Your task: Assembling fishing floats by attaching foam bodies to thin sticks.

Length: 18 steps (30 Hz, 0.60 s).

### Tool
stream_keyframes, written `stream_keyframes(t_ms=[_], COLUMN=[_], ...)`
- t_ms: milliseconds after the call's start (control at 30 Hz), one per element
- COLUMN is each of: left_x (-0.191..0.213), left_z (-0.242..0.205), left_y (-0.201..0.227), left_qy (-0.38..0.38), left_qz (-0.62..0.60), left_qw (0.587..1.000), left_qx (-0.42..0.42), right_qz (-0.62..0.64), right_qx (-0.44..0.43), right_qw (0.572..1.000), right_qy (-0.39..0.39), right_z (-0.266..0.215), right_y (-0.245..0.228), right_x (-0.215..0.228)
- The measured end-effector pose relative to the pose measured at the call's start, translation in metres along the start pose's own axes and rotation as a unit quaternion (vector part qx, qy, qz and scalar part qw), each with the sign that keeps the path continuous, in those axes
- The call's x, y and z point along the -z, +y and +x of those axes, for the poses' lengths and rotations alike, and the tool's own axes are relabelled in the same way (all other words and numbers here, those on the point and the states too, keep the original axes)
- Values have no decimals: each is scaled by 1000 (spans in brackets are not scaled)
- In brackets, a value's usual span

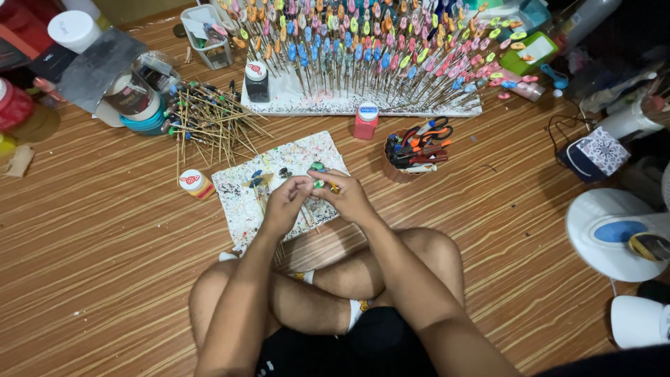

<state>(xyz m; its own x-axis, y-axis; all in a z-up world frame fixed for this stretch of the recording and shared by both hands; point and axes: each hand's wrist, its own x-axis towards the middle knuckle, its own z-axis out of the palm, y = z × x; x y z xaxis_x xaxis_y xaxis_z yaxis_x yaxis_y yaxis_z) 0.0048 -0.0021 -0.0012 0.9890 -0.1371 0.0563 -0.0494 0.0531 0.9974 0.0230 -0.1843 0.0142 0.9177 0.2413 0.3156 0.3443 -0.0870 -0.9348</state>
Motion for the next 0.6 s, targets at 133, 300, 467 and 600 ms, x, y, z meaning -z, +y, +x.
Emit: stream_keyframes(t_ms=[133,300,467,600], left_x=[0,3,-3,-2], left_z=[-1,-1,0,-1], left_y=[-4,-4,4,6], left_qy=[7,15,37,37], left_qz=[10,80,108,136], left_qw=[1000,997,993,989], left_qx=[2,-6,-36,-54], right_qz=[10,30,61,96], right_qx=[-18,-36,-90,-161], right_qw=[999,998,994,980], right_qy=[-27,-34,23,68], right_z=[-5,-3,-2,0], right_y=[5,9,12,11], right_x=[5,4,4,6])
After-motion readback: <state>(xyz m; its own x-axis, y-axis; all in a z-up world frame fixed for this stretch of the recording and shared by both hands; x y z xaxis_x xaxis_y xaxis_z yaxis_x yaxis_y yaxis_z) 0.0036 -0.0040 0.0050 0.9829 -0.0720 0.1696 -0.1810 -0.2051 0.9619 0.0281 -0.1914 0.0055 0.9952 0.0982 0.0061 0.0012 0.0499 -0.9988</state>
